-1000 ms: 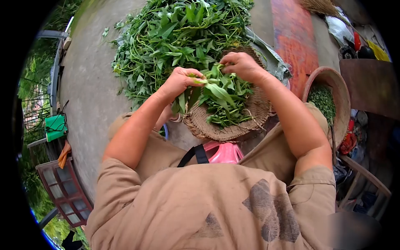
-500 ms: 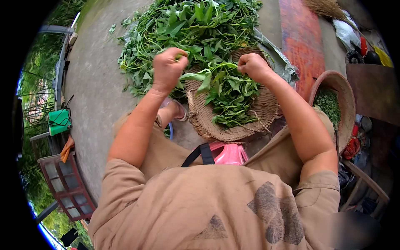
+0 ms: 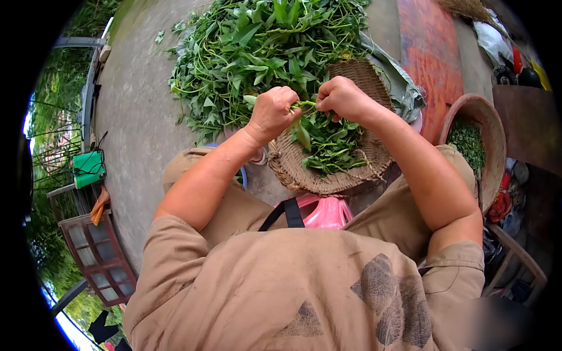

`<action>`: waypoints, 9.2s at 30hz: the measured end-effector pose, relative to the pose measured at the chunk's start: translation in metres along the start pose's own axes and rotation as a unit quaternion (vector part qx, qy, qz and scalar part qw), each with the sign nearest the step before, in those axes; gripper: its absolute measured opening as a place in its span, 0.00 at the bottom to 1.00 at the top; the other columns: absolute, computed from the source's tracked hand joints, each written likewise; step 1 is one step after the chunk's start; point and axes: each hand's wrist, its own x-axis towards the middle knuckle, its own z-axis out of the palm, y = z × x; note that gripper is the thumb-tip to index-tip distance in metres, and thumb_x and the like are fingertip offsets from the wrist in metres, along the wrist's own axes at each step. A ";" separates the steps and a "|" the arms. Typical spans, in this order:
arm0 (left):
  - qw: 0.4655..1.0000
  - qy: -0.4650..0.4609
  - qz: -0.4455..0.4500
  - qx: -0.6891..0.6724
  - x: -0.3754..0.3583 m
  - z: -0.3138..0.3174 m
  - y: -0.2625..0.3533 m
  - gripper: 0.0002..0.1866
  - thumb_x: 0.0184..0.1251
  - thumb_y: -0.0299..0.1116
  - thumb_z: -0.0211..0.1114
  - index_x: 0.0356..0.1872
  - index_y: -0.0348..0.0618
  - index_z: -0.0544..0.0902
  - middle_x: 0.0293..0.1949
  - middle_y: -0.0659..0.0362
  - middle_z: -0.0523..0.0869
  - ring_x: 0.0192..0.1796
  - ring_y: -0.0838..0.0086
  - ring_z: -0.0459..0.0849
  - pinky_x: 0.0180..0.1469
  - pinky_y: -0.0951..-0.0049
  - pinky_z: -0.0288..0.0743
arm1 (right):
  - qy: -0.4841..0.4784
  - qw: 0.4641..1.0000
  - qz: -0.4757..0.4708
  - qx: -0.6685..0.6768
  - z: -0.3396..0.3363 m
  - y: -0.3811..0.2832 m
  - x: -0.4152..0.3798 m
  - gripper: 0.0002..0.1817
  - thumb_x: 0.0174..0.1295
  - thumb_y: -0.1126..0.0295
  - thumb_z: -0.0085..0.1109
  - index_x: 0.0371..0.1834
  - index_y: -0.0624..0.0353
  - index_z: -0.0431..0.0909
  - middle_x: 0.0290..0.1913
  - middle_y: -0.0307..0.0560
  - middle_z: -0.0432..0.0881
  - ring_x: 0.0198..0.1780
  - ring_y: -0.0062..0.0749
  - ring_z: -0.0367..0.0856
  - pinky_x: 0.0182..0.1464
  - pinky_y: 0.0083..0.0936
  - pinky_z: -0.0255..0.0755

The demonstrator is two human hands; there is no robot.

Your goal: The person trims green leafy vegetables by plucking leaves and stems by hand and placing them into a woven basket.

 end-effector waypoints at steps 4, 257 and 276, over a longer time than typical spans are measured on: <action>0.994 0.033 -0.064 -0.078 0.002 -0.002 0.000 0.08 0.50 0.31 0.65 0.21 0.39 0.78 0.22 0.51 0.78 0.25 0.58 0.78 0.29 0.65 0.73 | -0.008 0.998 -0.036 -0.052 -0.001 -0.005 -0.005 0.05 0.53 0.75 0.62 0.27 0.66 0.81 0.21 0.40 0.78 0.22 0.22 0.77 0.24 0.24 0.74; 0.690 -0.150 -0.373 -0.602 0.012 -0.014 0.003 0.14 0.53 0.22 0.67 0.43 0.38 0.85 0.31 0.60 0.86 0.32 0.80 0.83 0.34 0.80 0.76 | 0.202 0.840 -0.241 -0.443 -0.012 -0.001 -0.015 0.12 0.56 0.64 0.62 0.44 0.45 0.82 0.42 0.41 0.82 0.47 0.42 0.80 0.49 0.36 0.71; 0.991 0.125 -0.050 -0.020 0.023 -0.011 0.004 0.05 0.51 0.30 0.65 0.29 0.43 0.84 0.29 0.57 0.81 0.39 0.61 0.79 0.43 0.63 0.74 | 0.130 0.930 -0.008 -0.344 -0.025 0.007 -0.013 0.13 0.54 0.58 0.62 0.35 0.54 0.84 0.35 0.53 0.84 0.41 0.51 0.82 0.43 0.43 0.73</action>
